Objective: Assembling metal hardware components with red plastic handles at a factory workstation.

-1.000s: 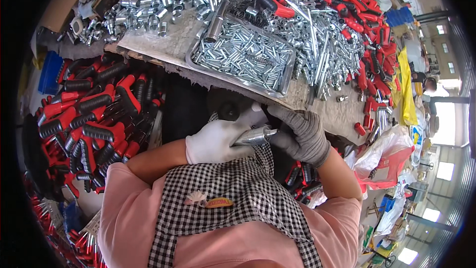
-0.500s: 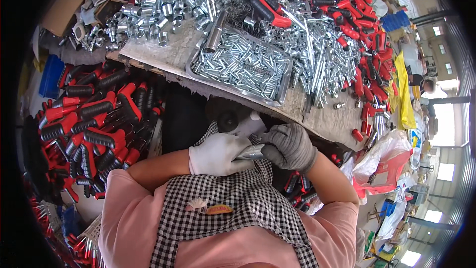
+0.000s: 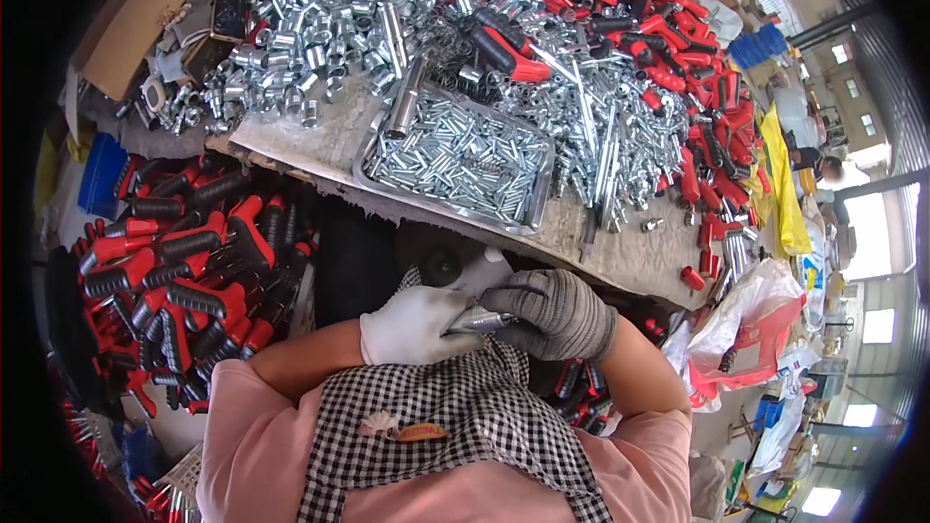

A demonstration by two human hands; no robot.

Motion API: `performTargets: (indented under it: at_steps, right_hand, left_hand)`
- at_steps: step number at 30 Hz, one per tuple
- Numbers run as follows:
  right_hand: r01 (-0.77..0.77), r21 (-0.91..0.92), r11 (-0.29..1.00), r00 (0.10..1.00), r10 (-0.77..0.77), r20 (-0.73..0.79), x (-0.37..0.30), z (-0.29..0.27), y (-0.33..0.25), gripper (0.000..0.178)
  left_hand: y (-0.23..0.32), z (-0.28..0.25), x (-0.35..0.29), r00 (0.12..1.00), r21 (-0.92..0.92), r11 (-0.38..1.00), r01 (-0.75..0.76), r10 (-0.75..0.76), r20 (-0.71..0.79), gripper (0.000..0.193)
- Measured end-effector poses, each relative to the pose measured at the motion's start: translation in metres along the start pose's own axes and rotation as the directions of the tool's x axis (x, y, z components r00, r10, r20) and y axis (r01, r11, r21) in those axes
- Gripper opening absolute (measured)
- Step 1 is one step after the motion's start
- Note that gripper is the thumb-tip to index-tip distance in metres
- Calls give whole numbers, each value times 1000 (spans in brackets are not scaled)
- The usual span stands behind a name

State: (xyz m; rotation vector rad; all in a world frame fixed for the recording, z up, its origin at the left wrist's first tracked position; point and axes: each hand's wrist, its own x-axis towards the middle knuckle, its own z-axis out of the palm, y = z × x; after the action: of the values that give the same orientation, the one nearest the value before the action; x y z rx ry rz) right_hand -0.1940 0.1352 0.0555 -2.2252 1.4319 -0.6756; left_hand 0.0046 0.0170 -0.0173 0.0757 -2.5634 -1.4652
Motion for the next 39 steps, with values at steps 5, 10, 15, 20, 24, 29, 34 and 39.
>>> performTargets:
  at_steps: [5,10,15,20,24,29,34,39]
  right_hand:
    - [-208,56,977,978,206,39,-6,3,-5,41]
    - [-52,170,984,993,69,-97,4,14,8,51]
    - [257,606,753,965,-170,-198,47,47,4,53]
    - [380,582,719,913,-192,-359,64,67,0,22]
    - [242,512,824,880,36,-474,51,83,3,13]
    - [202,571,795,783,219,-582,47,95,1,14]
    - [103,954,280,679,681,-273,50,95,-2,10]
    - [-38,606,794,810,380,-447,12,88,14,80]
  left_hand:
    - [8,-10,4,999,2,1000,7,-7,51,39]
    - [3,-20,12,950,-22,997,74,-64,307,38]
    - [-30,-16,12,834,-356,838,-415,506,221,59]
    - [-26,-15,7,924,-189,935,-301,335,184,59]
    - [-13,-11,6,978,-61,985,-159,166,130,59]
    - [3,8,0,973,-330,928,175,-215,-89,45]
    - [3,13,3,957,-154,968,196,-223,-187,27]
    - [12,-20,0,856,-397,911,115,-293,-426,12]
